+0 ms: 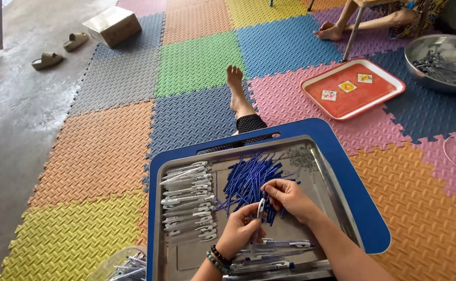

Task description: Assembling pens by inserting ink refills into pen bodies on a metal tray.

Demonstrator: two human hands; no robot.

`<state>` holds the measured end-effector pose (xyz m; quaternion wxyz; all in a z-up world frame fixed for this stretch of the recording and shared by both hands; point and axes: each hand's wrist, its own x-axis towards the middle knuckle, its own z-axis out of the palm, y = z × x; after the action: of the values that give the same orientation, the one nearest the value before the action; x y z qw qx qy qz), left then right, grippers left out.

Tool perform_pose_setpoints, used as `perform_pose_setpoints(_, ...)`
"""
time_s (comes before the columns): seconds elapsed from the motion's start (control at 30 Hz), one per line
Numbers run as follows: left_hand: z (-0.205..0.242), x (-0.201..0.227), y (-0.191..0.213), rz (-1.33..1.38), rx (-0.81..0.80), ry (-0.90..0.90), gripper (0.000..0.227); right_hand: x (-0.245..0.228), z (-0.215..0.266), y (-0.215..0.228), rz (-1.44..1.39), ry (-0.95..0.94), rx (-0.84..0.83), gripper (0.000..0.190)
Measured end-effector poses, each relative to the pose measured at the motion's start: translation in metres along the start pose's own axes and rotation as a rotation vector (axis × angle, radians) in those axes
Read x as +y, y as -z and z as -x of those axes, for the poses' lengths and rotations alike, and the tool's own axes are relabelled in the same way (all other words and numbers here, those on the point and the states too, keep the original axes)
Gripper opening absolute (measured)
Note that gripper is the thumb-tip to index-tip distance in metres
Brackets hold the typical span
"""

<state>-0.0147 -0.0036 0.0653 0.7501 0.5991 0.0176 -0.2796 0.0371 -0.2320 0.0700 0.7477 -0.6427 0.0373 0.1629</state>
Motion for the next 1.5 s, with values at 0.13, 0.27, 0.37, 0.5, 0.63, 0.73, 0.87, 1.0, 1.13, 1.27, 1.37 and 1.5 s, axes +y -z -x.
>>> perform_pose_setpoints(0.13,-0.003,-0.006,0.001,-0.004,-0.031,0.02,0.056,-0.004,-0.007,0.003,-0.082,0.02,0.077,0.022)
perform_pose_setpoints(0.27,0.005,-0.008,0.001,-0.044,-0.126,-0.007,0.067,-0.002,-0.004,0.007,-0.235,0.09,0.259,0.02)
perform_pose_setpoints(0.37,0.007,0.008,-0.002,-0.037,-0.179,-0.013,0.087,-0.006,-0.011,0.012,-0.305,0.163,0.318,0.021)
perform_pose_setpoints(0.5,0.007,0.01,-0.002,-0.069,-0.2,0.043,0.094,0.005,-0.014,0.016,-0.337,0.197,0.364,0.02)
perform_pose_setpoints(0.63,0.007,0.001,0.003,0.024,-0.224,0.027,0.09,0.003,-0.011,0.013,-0.325,0.213,0.372,0.02)
perform_pose_setpoints(0.73,0.002,0.007,0.005,-0.049,-0.197,0.028,0.089,-0.014,-0.011,0.014,-0.304,0.311,0.494,0.021)
perform_pose_setpoints(0.87,0.003,0.008,0.008,0.013,-0.171,0.038,0.081,-0.015,-0.007,0.031,-0.292,0.315,0.575,0.019)
perform_pose_setpoints(1.0,-0.002,0.001,0.008,0.08,-0.082,-0.015,0.078,-0.013,-0.006,0.018,-0.063,0.154,0.415,0.018)
perform_pose_setpoints(1.13,-0.002,0.002,0.008,0.142,-0.032,-0.028,0.079,-0.002,0.0,-0.006,0.077,0.192,0.296,0.02)
perform_pose_setpoints(1.27,-0.005,0.002,0.006,0.111,-0.024,-0.097,0.082,-0.001,0.004,-0.016,0.275,0.233,0.194,0.037)
perform_pose_setpoints(1.37,-0.014,-0.004,0.009,0.029,-0.05,-0.134,0.081,-0.009,0.005,-0.023,0.176,0.141,0.063,0.033)
perform_pose_setpoints(1.5,-0.001,0.004,0.004,-0.066,-0.081,-0.146,0.082,-0.003,0.011,-0.029,0.005,0.022,0.005,0.022)
